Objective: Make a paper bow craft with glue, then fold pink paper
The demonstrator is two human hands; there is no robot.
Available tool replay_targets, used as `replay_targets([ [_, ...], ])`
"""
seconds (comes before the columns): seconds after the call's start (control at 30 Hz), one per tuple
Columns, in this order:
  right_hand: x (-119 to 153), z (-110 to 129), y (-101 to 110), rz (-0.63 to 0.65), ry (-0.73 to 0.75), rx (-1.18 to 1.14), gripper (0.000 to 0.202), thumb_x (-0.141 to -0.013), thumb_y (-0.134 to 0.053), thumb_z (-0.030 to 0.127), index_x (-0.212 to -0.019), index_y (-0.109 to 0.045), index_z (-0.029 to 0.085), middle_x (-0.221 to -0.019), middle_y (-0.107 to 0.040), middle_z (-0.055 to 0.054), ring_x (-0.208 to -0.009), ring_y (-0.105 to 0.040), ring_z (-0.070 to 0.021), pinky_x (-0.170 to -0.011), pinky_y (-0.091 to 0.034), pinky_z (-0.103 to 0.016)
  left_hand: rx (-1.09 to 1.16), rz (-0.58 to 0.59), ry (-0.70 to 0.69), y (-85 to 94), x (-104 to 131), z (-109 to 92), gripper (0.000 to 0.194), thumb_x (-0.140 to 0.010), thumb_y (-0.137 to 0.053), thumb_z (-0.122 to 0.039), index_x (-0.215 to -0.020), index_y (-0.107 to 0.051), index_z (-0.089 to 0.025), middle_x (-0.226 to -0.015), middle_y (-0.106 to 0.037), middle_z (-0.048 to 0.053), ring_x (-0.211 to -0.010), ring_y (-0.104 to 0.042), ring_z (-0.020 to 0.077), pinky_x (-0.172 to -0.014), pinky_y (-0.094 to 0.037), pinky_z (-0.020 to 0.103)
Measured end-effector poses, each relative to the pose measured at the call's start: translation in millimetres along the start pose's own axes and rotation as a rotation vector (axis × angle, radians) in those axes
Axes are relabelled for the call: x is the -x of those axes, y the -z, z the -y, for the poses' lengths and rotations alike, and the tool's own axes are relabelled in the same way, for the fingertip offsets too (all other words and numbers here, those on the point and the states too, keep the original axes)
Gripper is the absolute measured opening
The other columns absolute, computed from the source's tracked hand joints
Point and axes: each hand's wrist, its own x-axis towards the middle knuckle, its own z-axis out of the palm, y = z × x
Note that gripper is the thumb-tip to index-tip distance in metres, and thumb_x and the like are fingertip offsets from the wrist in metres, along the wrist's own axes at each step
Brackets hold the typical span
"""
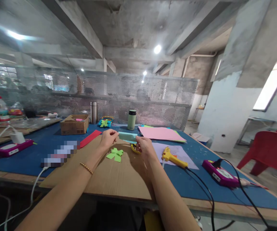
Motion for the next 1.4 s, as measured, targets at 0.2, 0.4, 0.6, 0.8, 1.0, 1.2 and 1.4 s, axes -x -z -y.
replay_targets([
  [0.2, 0.5, -0.1, -0.3, 0.010, 0.015, -0.012, 0.036, -0.060, -0.081, 0.035, -0.058, -0.048, 0.020, -0.043, -0.039, 0.008, -0.038, -0.033, -0.0051, -0.035, -0.024, -0.019, -0.015, 0.002, 0.008, -2.4, -1.1, 3.7, 0.010, -0.081, -0.062, -0.017, -0.072, -0.064, -0.016, -0.049, -0.057, -0.004, -0.047, -0.058, 0.0116, -0.057, -0.045, 0.022],
  [0.4, 1.2, 1.2, -1.6, 0.010, 0.013, 0.001, 0.036, -0.060, -0.081, 0.035, -0.057, -0.048, 0.020, -0.043, -0.038, 0.008, -0.038, -0.033, -0.0049, -0.034, -0.022, -0.018, -0.065, -0.024, -0.044, -2.2, -2.3, 3.0, 0.006, -0.081, -0.063, -0.016, -0.074, -0.064, -0.016, -0.057, -0.059, -0.004, -0.050, -0.058, 0.0111, -0.061, -0.045, 0.023],
  [0.6, 1.2, 2.0, -1.8, -0.019, 0.011, 0.028, 0.039, -0.060, -0.081, 0.038, -0.054, -0.048, 0.019, -0.041, -0.040, 0.006, -0.037, -0.031, -0.0043, -0.033, -0.024, -0.018, -0.135, -0.050, -0.126, -1.3, -0.3, -1.4, 0.007, -0.079, -0.063, -0.014, -0.073, -0.063, -0.017, -0.063, -0.061, -0.001, -0.058, -0.057, 0.0133, -0.066, -0.042, 0.026],
  [0.8, 1.6, 2.7, -0.9, -0.038, 0.007, 0.054, 0.036, -0.062, -0.082, 0.035, -0.055, -0.050, 0.018, -0.043, -0.044, 0.005, -0.038, -0.034, -0.0049, -0.033, -0.027, -0.018, -0.136, -0.036, -0.187, -1.2, -0.3, 0.4, 0.006, -0.080, -0.063, -0.019, -0.074, -0.062, -0.018, -0.064, -0.061, -0.001, -0.062, -0.057, 0.0146, -0.065, -0.042, 0.026],
  [1.0, 1.2, 5.0, -0.2, -0.030, -0.014, 0.057, 0.037, -0.065, -0.081, 0.034, -0.056, -0.049, 0.019, -0.043, -0.040, 0.006, -0.038, -0.033, -0.0047, -0.033, -0.027, -0.018, -0.109, 0.016, -0.226, 1.7, -3.7, 3.9, 0.009, -0.077, -0.060, -0.016, -0.069, -0.061, -0.018, -0.058, -0.059, -0.002, -0.058, -0.056, 0.0134, -0.063, -0.042, 0.025],
  [1.2, 0.1, 10.1, 3.0, -0.018, -0.043, 0.086, 0.034, -0.062, -0.079, 0.031, -0.055, -0.048, 0.020, -0.040, -0.041, 0.006, -0.037, -0.032, -0.0052, -0.034, -0.026, -0.018, -0.045, 0.165, -0.244, 9.3, -8.0, -0.1, 0.009, -0.072, -0.060, -0.016, -0.064, -0.058, -0.018, -0.052, -0.055, -0.005, -0.051, -0.052, 0.0109, -0.056, -0.040, 0.022],
  [1.4, 5.1, 17.4, 5.8, 0.034, -0.016, 0.142, 0.029, -0.062, -0.076, 0.026, -0.053, -0.049, 0.018, -0.040, -0.044, 0.005, -0.036, -0.034, -0.0052, -0.035, -0.025, -0.018, -0.010, 0.256, -0.251, 18.8, -8.9, -5.9, 0.008, -0.071, -0.061, -0.016, -0.063, -0.058, -0.017, -0.053, -0.055, -0.005, -0.050, -0.050, 0.0094, -0.053, -0.039, 0.021],
])
